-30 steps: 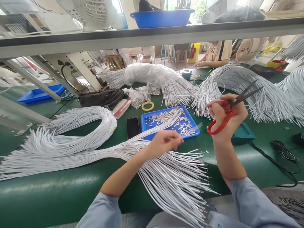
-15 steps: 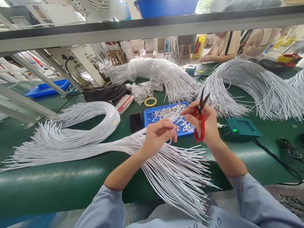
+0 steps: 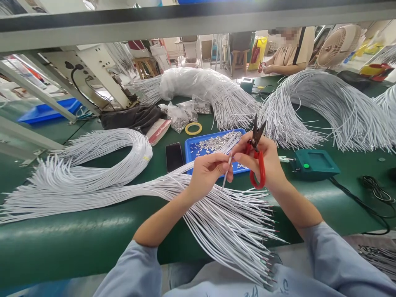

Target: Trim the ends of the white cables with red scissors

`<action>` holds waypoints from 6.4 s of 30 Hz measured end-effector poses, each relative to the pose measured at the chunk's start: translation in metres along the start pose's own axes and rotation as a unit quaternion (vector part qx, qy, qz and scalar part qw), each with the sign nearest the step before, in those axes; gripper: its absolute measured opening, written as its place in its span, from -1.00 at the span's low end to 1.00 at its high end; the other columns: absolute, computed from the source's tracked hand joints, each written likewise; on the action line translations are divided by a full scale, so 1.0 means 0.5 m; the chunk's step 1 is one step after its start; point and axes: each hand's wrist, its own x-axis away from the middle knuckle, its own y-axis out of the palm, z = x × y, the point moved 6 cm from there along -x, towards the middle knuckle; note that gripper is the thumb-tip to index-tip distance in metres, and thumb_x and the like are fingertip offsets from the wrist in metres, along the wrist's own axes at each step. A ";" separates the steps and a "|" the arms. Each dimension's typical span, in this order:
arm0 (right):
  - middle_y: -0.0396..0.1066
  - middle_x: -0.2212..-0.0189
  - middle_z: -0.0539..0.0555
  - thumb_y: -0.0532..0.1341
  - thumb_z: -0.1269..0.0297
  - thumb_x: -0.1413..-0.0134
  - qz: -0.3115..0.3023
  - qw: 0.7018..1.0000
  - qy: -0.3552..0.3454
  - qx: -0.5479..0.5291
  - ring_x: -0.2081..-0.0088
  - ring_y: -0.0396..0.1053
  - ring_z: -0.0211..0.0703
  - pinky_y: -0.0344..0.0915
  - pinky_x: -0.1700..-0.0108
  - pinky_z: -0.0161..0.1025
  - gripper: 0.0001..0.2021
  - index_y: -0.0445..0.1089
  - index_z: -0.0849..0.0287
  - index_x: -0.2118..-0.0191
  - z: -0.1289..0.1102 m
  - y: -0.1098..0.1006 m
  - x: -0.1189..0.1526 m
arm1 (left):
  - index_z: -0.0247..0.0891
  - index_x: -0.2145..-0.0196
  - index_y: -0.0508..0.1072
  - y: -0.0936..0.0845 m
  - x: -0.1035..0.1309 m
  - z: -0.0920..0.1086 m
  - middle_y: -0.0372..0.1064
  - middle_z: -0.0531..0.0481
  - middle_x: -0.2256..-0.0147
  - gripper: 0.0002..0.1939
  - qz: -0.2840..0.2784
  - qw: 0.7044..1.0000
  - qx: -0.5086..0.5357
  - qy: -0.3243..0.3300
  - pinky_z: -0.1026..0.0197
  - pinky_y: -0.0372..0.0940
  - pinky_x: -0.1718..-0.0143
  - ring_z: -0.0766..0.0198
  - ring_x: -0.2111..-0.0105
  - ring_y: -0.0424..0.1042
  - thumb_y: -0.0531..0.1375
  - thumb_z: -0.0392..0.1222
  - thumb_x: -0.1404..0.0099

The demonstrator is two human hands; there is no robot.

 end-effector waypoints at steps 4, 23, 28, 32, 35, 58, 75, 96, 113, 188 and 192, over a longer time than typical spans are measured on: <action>0.49 0.53 -0.13 0.47 0.29 0.26 0.011 1.000 -0.001 0.009 0.54 0.44 -0.34 0.42 0.47 -0.36 -0.68 0.34 0.08 0.37 0.004 0.000 0.001 | -0.30 0.35 0.52 0.003 0.002 -0.004 0.41 0.07 0.53 -0.87 -0.002 1.000 0.004 -0.006 0.37 0.37 0.59 0.43 0.61 0.41 0.28 -0.17 -0.24; 0.47 0.51 -0.13 0.48 0.40 0.27 0.020 0.999 -0.032 0.027 0.47 0.45 -0.37 0.42 0.40 -0.42 -0.68 0.39 0.10 0.35 0.000 -0.003 0.005 | -0.33 0.38 0.50 0.012 0.002 -0.009 0.40 0.07 0.54 -0.86 -0.018 0.997 0.059 -0.050 0.42 0.34 0.62 0.46 0.64 0.39 0.29 -0.18 -0.23; 0.47 0.50 -0.11 0.46 0.39 0.22 0.008 0.999 -0.029 0.027 0.47 0.44 -0.37 0.41 0.40 -0.42 -0.71 0.39 0.11 0.35 -0.002 -0.004 0.005 | -0.30 0.32 0.51 0.011 0.010 0.025 0.38 0.07 0.46 -0.90 0.029 0.993 -0.114 0.022 0.41 0.42 0.54 0.44 0.56 0.46 0.22 -0.22 -0.29; 0.48 0.53 -0.11 0.44 0.32 0.14 -0.009 0.999 -0.018 0.037 0.49 0.46 -0.33 0.42 0.41 -0.36 -0.74 0.37 0.08 0.32 -0.006 -0.004 0.007 | -0.30 0.31 0.52 0.012 0.013 0.033 0.38 0.05 0.44 -0.89 0.035 0.985 -0.169 0.028 0.39 0.44 0.53 0.43 0.56 0.47 0.22 -0.22 -0.29; 0.50 0.51 -0.10 0.43 0.31 0.12 -0.015 0.999 -0.016 0.042 0.44 0.51 -0.27 0.41 0.39 -0.33 -0.74 0.36 0.07 0.31 -0.010 -0.006 0.009 | -0.28 0.33 0.52 0.008 0.013 0.034 0.38 0.08 0.47 -0.94 0.042 0.981 -0.182 0.053 0.39 0.43 0.53 0.44 0.56 0.47 0.23 -0.27 -0.26; 0.51 0.39 -0.06 0.27 0.53 0.03 -0.007 0.979 -0.099 0.180 0.36 0.47 -0.26 0.37 0.37 -0.29 -0.77 0.39 0.08 0.25 -0.028 -0.013 0.014 | -0.23 0.28 0.53 0.008 0.016 0.050 0.40 0.09 0.44 -0.92 0.051 0.961 -0.239 0.131 0.43 0.41 0.54 0.47 0.55 0.45 0.25 -0.32 -0.24; 0.57 0.26 0.06 0.32 0.34 0.08 -0.100 0.878 -0.157 0.442 0.28 0.49 -0.13 0.38 0.28 -0.21 -0.68 0.46 0.16 0.11 -0.023 -0.004 -0.002 | -0.19 0.28 0.59 -0.016 0.010 0.096 0.39 0.07 0.46 -0.82 0.083 0.918 -0.310 0.234 0.49 0.28 0.60 0.52 0.57 0.34 0.22 -0.40 -0.25; 0.55 0.35 -0.01 0.28 0.40 0.09 -0.147 0.878 -0.153 0.429 0.36 0.42 -0.23 0.32 0.29 -0.27 -0.66 0.48 0.09 0.11 -0.016 0.009 0.007 | -0.24 0.28 0.56 -0.003 0.015 0.083 0.42 0.03 0.43 -0.86 0.070 0.905 -0.347 0.237 0.40 0.31 0.52 0.45 0.50 0.35 0.21 -0.38 -0.26; 0.52 0.45 0.00 0.27 0.41 0.06 -0.185 0.923 0.047 0.334 0.45 0.38 -0.29 0.33 0.36 -0.31 -0.74 0.55 0.19 0.18 0.006 -0.017 -0.007 | -0.23 0.33 0.54 -0.027 0.005 0.055 0.34 0.09 0.52 -0.89 0.077 0.968 -0.181 0.157 0.40 0.26 0.59 0.51 0.63 0.29 0.19 -0.25 -0.31; 0.48 0.48 -0.09 0.37 0.44 0.12 0.020 0.960 -0.143 0.241 0.47 0.37 -0.29 0.24 0.45 -0.27 -0.79 0.44 0.09 0.30 -0.033 -0.014 0.022 | -0.29 0.42 0.51 0.001 -0.002 0.047 0.44 0.04 0.53 -0.85 0.027 0.950 -0.274 0.150 0.36 0.29 0.48 0.43 0.52 0.37 0.25 -0.17 -0.27; 0.46 0.50 -0.10 0.36 0.47 0.13 0.032 0.962 -0.136 0.236 0.48 0.36 -0.29 0.25 0.45 -0.26 -0.78 0.43 0.06 0.32 -0.036 -0.021 0.019 | -0.28 0.39 0.49 0.002 -0.002 0.043 0.44 0.04 0.53 -0.82 -0.004 0.975 -0.198 0.104 0.36 0.32 0.47 0.41 0.51 0.41 0.18 -0.17 -0.33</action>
